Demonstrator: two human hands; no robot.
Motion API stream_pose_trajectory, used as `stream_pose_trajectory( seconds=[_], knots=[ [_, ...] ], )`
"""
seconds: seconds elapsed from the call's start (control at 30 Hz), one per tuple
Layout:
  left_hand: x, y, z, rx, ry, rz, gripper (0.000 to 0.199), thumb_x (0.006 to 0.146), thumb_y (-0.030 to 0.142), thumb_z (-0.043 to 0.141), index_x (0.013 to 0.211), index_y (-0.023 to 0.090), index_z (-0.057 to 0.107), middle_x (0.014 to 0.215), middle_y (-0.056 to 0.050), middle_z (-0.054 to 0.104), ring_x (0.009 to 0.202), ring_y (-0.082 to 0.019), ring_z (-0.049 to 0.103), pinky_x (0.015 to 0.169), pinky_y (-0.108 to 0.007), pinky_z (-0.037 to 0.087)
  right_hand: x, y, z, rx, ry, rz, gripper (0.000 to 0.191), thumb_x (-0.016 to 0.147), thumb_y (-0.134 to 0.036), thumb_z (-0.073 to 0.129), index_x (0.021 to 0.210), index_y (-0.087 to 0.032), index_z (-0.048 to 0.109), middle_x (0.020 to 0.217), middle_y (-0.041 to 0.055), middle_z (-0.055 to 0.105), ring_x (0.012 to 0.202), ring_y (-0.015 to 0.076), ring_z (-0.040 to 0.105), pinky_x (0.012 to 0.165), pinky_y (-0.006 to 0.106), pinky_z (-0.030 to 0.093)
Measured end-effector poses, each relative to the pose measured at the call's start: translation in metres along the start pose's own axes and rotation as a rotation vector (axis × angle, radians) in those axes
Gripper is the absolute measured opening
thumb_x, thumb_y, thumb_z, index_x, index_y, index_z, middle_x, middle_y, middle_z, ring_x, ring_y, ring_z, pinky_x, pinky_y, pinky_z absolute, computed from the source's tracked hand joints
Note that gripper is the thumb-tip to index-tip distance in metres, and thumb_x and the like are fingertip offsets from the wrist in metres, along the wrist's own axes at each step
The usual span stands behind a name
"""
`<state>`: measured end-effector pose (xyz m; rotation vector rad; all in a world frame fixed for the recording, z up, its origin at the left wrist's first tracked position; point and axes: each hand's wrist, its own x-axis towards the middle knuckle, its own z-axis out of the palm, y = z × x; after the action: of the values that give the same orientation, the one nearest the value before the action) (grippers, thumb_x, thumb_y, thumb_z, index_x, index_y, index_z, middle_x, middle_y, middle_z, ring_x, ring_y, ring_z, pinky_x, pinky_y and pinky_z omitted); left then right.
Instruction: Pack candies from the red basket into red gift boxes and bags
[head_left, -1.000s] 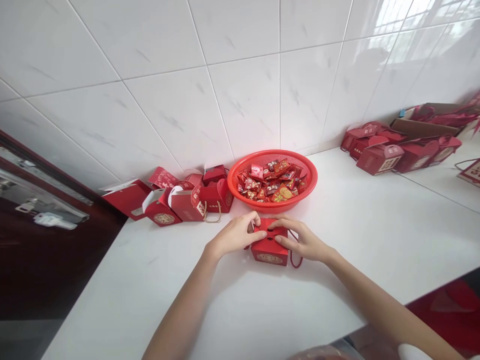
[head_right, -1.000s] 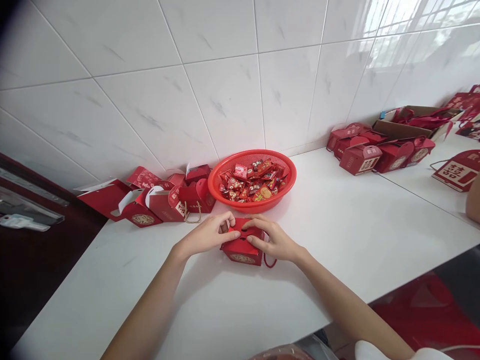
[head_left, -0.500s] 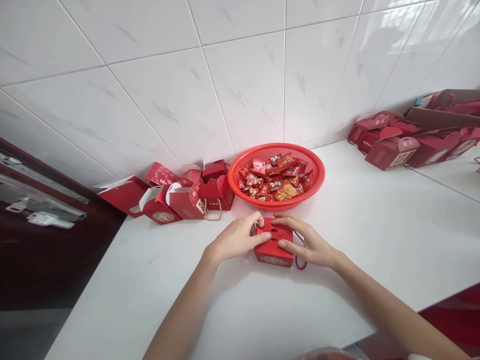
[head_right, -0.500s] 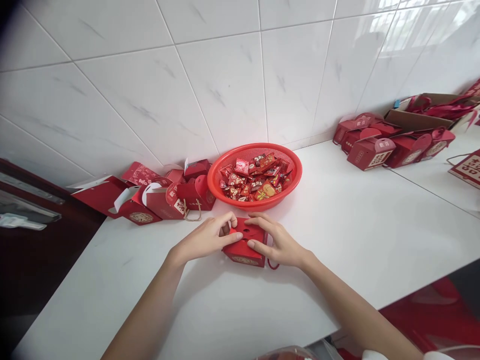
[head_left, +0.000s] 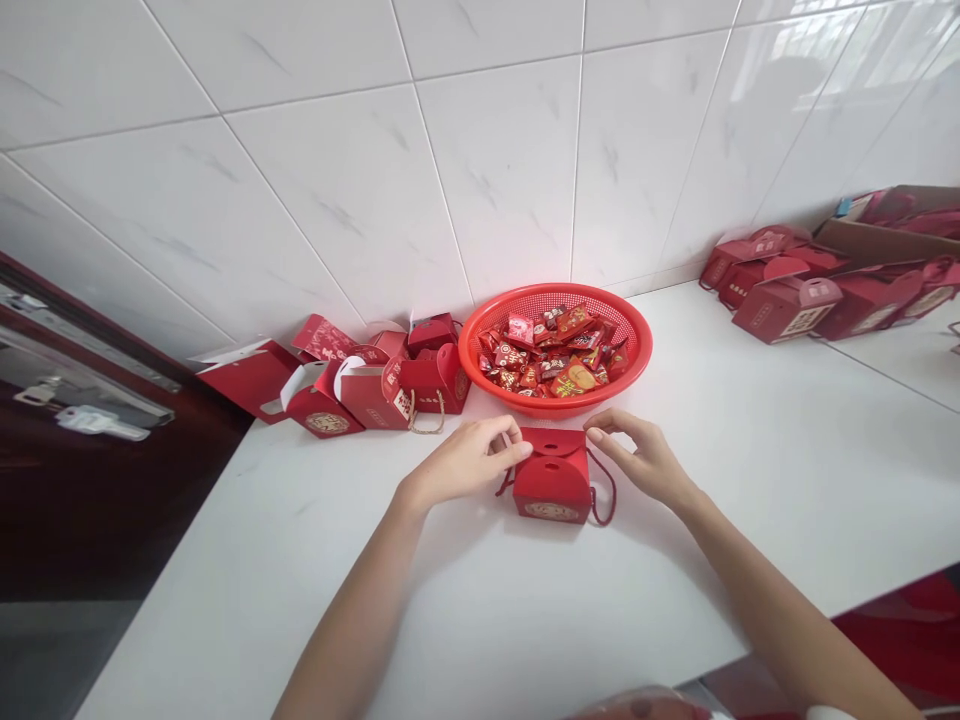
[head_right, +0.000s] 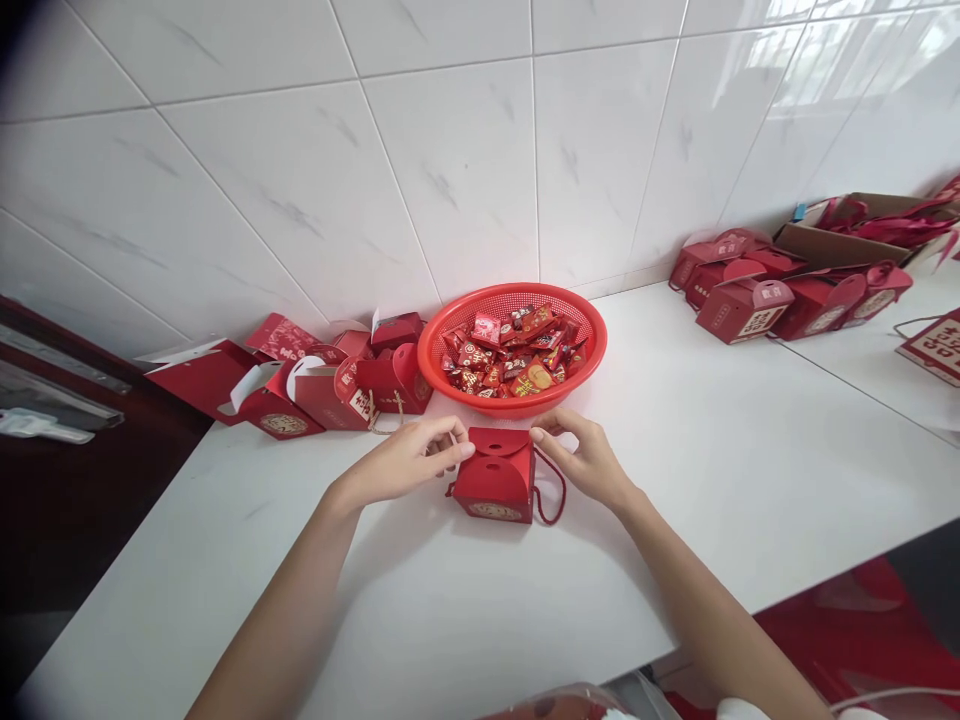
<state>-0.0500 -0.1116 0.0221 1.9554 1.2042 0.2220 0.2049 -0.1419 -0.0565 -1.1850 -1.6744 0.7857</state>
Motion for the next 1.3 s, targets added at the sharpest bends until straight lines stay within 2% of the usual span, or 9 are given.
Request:
stream_pose_trajectory(
  seconds=[0.17, 0.3, 0.5, 0.6, 0.67, 0.83, 0.93, 1.03, 1.3],
  knots=[
    [0.006, -0.01, -0.004, 0.006, 0.144, 0.008, 0.03, 0.089, 0.049, 0.056, 0.1, 0.022, 0.065, 0.109, -0.003, 0.074, 0.1, -0.023, 0.068, 0.086, -0.031, 0.053, 0.003, -0.001, -0.01, 0.019, -0.168, 0.102, 0.049, 0.093, -0.064, 0.054, 0.083, -0.018, 0.068, 0.084, 0.0073, 0.073, 0.079, 0.0219, 0.067, 0.071, 0.033, 0.054],
    [0.01, -0.016, -0.002, -0.06, 0.014, 0.03, 0.038, 0.088, 0.04, 0.052, 0.119, 0.023, 0.065, 0.126, -0.005, 0.071, 0.115, -0.024, 0.066, 0.099, -0.033, 0.052, 0.002, -0.003, -0.011, -0.017, -0.302, 0.146, 0.056, 0.095, -0.068, 0.049, 0.08, -0.017, 0.068, 0.08, 0.0057, 0.071, 0.075, 0.0192, 0.062, 0.066, 0.031, 0.05],
    [0.015, -0.025, -0.004, -0.096, -0.139, -0.026, 0.05, 0.082, 0.031, 0.053, 0.13, 0.021, 0.06, 0.111, -0.006, 0.075, 0.104, -0.024, 0.07, 0.096, -0.034, 0.052, 0.002, 0.0, -0.014, 0.15, -0.43, 0.235, 0.058, 0.088, -0.072, 0.057, 0.075, -0.016, 0.067, 0.077, 0.006, 0.071, 0.073, 0.018, 0.062, 0.068, 0.031, 0.049],
    [0.02, -0.031, -0.001, -0.142, -0.128, 0.006, 0.051, 0.077, 0.031, 0.059, 0.126, 0.02, 0.061, 0.114, -0.006, 0.074, 0.108, -0.023, 0.068, 0.095, -0.032, 0.052, 0.003, 0.001, -0.018, 0.295, -0.428, 0.306, 0.051, 0.083, -0.066, 0.069, 0.072, -0.016, 0.065, 0.074, 0.0051, 0.07, 0.07, 0.0162, 0.061, 0.066, 0.029, 0.047],
    [0.024, -0.034, 0.003, -0.153, -0.102, 0.013, 0.039, 0.075, 0.033, 0.059, 0.111, 0.019, 0.066, 0.113, -0.006, 0.074, 0.107, -0.023, 0.068, 0.094, -0.03, 0.052, 0.004, 0.0, -0.02, 0.372, -0.417, 0.328, 0.047, 0.08, -0.061, 0.076, 0.07, -0.016, 0.064, 0.071, 0.0037, 0.068, 0.067, 0.0149, 0.059, 0.066, 0.028, 0.045],
    [0.025, -0.037, -0.002, -0.108, -0.108, -0.055, 0.02, 0.073, 0.038, 0.065, 0.072, 0.018, 0.064, 0.083, -0.004, 0.074, 0.091, -0.026, 0.069, 0.081, -0.032, 0.053, 0.004, -0.002, -0.023, 0.535, -0.368, 0.364, 0.043, 0.075, -0.056, 0.081, 0.068, -0.018, 0.061, 0.066, 0.0016, 0.064, 0.065, 0.0151, 0.058, 0.066, 0.029, 0.045],
    [0.017, -0.033, -0.015, -0.237, -0.139, -0.062, 0.019, 0.076, 0.037, 0.064, 0.072, 0.019, 0.06, 0.084, -0.005, 0.076, 0.089, -0.024, 0.072, 0.081, -0.033, 0.054, 0.003, -0.001, -0.026, 0.584, -0.302, 0.333, 0.044, 0.075, -0.056, 0.081, 0.066, -0.02, 0.058, 0.063, 0.0005, 0.06, 0.064, 0.0159, 0.056, 0.067, 0.032, 0.047],
    [0.008, -0.028, -0.025, -0.427, -0.137, -0.04, 0.022, 0.078, 0.037, 0.069, 0.076, 0.019, 0.056, 0.072, -0.004, 0.074, 0.075, -0.021, 0.073, 0.077, -0.034, 0.054, 0.003, 0.001, -0.028, 0.61, -0.227, 0.253, 0.044, 0.077, -0.056, 0.079, 0.063, -0.021, 0.057, 0.061, -0.0003, 0.054, 0.061, 0.0159, 0.054, 0.068, 0.034, 0.05],
    [-0.003, -0.028, -0.04, -0.515, -0.126, 0.046, 0.033, 0.079, 0.044, 0.081, 0.084, 0.016, 0.063, 0.061, 0.001, 0.066, 0.058, -0.014, 0.064, 0.065, -0.029, 0.055, 0.001, 0.003, -0.034, 0.746, -0.145, 0.203, 0.032, 0.077, -0.047, 0.083, 0.068, -0.022, 0.065, 0.058, -0.0006, 0.055, 0.061, 0.0154, 0.053, 0.067, 0.033, 0.05]
  ],
)
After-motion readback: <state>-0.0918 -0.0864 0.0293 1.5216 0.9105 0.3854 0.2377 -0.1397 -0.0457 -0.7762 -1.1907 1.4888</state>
